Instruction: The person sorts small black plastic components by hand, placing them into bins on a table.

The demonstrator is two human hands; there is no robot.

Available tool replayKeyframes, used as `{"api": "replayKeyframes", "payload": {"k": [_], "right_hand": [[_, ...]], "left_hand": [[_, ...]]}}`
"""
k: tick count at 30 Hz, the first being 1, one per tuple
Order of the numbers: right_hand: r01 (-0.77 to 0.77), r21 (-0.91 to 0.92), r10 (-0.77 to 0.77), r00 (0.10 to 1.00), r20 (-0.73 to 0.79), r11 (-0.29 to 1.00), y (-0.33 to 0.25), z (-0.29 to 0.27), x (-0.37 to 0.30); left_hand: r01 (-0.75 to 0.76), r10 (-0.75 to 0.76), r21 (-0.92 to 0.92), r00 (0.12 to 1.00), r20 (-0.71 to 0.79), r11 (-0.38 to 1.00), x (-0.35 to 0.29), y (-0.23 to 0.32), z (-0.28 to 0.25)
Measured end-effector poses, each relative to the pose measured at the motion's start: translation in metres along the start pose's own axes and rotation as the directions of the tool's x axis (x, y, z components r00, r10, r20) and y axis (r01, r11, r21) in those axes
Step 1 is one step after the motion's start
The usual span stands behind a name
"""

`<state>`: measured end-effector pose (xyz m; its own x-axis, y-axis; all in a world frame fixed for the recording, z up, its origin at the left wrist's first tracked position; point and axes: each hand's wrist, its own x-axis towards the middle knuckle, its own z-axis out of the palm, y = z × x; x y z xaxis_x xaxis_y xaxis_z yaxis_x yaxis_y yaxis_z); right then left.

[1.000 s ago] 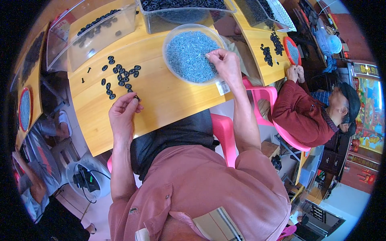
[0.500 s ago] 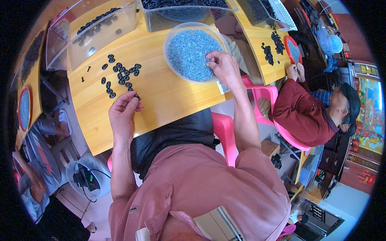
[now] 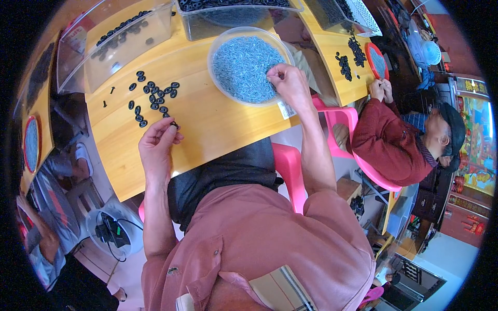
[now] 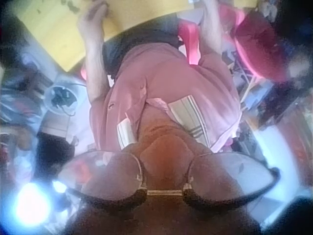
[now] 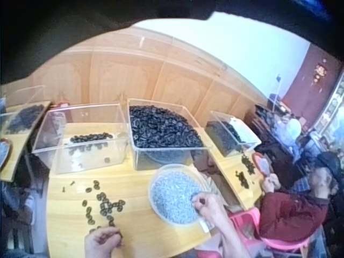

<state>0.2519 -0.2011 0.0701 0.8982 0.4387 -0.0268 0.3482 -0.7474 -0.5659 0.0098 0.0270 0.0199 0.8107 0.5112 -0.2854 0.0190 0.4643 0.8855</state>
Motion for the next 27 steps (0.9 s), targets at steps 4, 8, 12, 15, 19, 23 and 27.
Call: {"api": "replayKeyframes", "payload": {"k": [4,8,12,15,19,23,27], "right_hand": [[-0.004,0.015,0.005,0.999,-0.042,1.0,0.0,0.0,-0.003],[-0.056,0.069,0.061,0.996,-0.064,0.996,-0.006,-0.003,-0.005],[-0.041,0.097,0.048,0.996,-0.072,0.994,-0.005,-0.002,-0.005],[-0.062,0.307,0.068,0.998,-0.009,0.95,-0.006,0.001,-0.007],[-0.032,0.71,-0.071,0.991,0.116,0.704,-0.036,0.012,-0.02],[-0.042,0.68,-0.188,0.947,0.262,0.732,-0.088,0.044,-0.04],[0.066,0.663,-0.318,0.91,0.267,0.746,-0.106,0.084,-0.044]], "left_hand": [[0.004,-0.004,0.015,1.0,-0.006,1.0,0.001,0.0,0.001],[0.008,-0.008,0.01,1.0,-0.003,1.0,0.001,-0.001,0.002],[0.013,-0.013,0.005,1.0,-0.015,1.0,0.0,-0.001,-0.001],[0.009,-0.009,-0.003,1.0,-0.019,1.0,-0.001,0.0,-0.003],[0.003,-0.003,-0.017,1.0,-0.031,1.0,0.0,-0.001,0.0],[-0.074,0.072,-0.042,0.996,-0.053,0.996,0.002,-0.005,-0.001],[-0.078,0.075,-0.06,0.996,-0.055,0.995,0.004,-0.003,0.002]]}}
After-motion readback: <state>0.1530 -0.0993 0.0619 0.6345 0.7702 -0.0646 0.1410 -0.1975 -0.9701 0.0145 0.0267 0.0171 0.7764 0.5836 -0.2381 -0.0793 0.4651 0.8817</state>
